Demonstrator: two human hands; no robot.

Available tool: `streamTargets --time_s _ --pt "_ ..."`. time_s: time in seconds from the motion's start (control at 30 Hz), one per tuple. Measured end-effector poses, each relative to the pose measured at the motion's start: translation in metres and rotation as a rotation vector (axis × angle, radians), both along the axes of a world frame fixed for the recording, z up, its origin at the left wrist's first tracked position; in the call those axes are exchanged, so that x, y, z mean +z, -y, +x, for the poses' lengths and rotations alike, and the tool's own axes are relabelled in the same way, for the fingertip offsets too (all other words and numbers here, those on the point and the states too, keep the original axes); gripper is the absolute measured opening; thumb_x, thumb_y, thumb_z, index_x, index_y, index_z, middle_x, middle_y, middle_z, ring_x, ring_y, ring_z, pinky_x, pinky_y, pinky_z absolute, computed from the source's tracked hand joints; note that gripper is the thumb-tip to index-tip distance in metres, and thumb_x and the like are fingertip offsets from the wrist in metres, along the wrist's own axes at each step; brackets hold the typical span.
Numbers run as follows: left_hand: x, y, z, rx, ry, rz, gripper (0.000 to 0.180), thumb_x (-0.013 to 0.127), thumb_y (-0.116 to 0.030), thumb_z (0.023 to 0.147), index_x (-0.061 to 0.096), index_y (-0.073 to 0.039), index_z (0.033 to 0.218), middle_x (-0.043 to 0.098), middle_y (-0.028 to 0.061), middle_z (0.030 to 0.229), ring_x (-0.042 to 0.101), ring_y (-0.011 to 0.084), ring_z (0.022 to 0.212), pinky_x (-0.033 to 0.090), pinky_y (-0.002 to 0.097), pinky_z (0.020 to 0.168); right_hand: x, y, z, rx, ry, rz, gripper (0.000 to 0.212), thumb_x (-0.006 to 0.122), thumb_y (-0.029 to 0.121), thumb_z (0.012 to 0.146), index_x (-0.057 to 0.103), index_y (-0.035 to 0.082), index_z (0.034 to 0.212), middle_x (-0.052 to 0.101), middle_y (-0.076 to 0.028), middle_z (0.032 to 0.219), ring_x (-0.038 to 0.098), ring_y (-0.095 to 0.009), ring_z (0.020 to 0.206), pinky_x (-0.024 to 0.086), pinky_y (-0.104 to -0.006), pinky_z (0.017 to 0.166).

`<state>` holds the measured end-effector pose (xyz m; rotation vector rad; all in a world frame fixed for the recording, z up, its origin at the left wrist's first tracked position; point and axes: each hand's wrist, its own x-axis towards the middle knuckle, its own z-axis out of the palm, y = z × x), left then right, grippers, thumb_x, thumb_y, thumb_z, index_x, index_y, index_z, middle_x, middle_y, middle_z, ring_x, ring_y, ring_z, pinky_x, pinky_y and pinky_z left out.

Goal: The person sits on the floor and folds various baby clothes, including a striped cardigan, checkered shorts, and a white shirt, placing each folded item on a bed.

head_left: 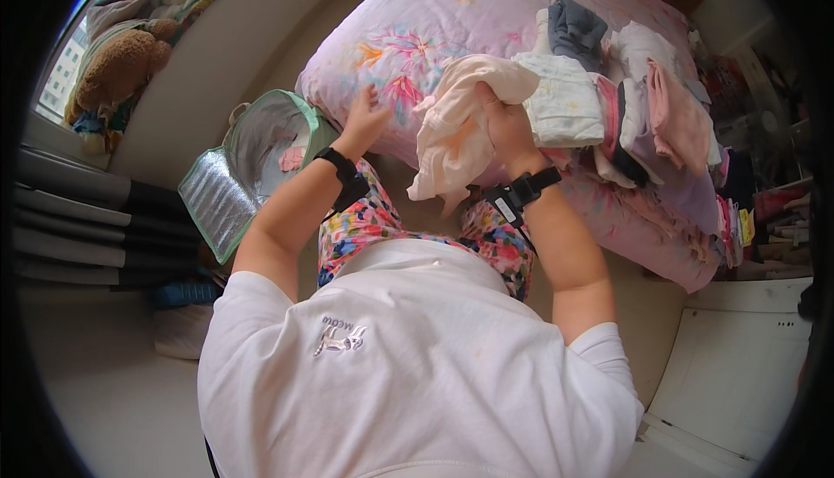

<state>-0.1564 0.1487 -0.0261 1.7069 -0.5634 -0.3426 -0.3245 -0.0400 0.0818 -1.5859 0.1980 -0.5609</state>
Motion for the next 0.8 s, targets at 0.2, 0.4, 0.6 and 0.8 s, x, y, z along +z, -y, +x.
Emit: streamTargets --time_s 0.2,0.4,0.6,0.8 --pt "-0.013 0.009 -0.022 -0.324 -0.104 0.119 0.091 0.066 -0.009 0.077 0.012 -0.009 0.15 0.028 0.0218 0.148 0.027 0.0302 0.139 0.033 0.0372 0.106 0.021 0.008 -0.004 0.055 0.014 0.29 0.041 0.057 0.035 0.095 0.057 -0.001 0.117 0.062 -0.005 0.108 0.057 -0.013 0.098 0.046 -0.0281 0.085" --pt "0.013 0.045 -0.018 -0.382 -0.006 -0.07 0.101 0.072 -0.014 0.079 0.001 -0.014 0.151 0.028 0.0203 0.147 0.028 0.0306 0.138 0.029 0.0386 0.109 0.013 0.014 -0.016 0.076 0.033 0.504 0.041 0.058 0.031 0.094 0.055 -0.001 0.119 0.06 -0.008 0.112 0.059 -0.016 0.099 0.048 -0.0298 0.085" --pt "0.017 0.046 -0.018 -0.31 0.123 -0.019 0.094 0.079 -0.022 0.072 0.025 -0.02 0.149 0.032 0.0178 0.144 0.033 0.0292 0.133 0.031 0.0411 0.108 0.012 0.013 -0.032 0.089 -0.068 0.461 0.045 0.051 0.035 0.097 0.051 -0.002 0.124 0.06 -0.01 0.116 0.058 -0.019 0.104 0.046 -0.0315 0.091" --pt "-0.005 0.05 -0.015 -0.339 0.062 -0.019 0.043 0.068 -0.008 0.08 0.057 -0.01 0.122 0.051 0.0127 0.127 0.048 0.0257 0.119 0.042 0.0369 0.099 0.004 0.011 -0.032 0.156 -0.136 0.219 0.043 0.057 0.032 0.095 0.054 -0.002 0.121 0.06 -0.007 0.115 0.058 -0.015 0.101 0.046 -0.0298 0.089"
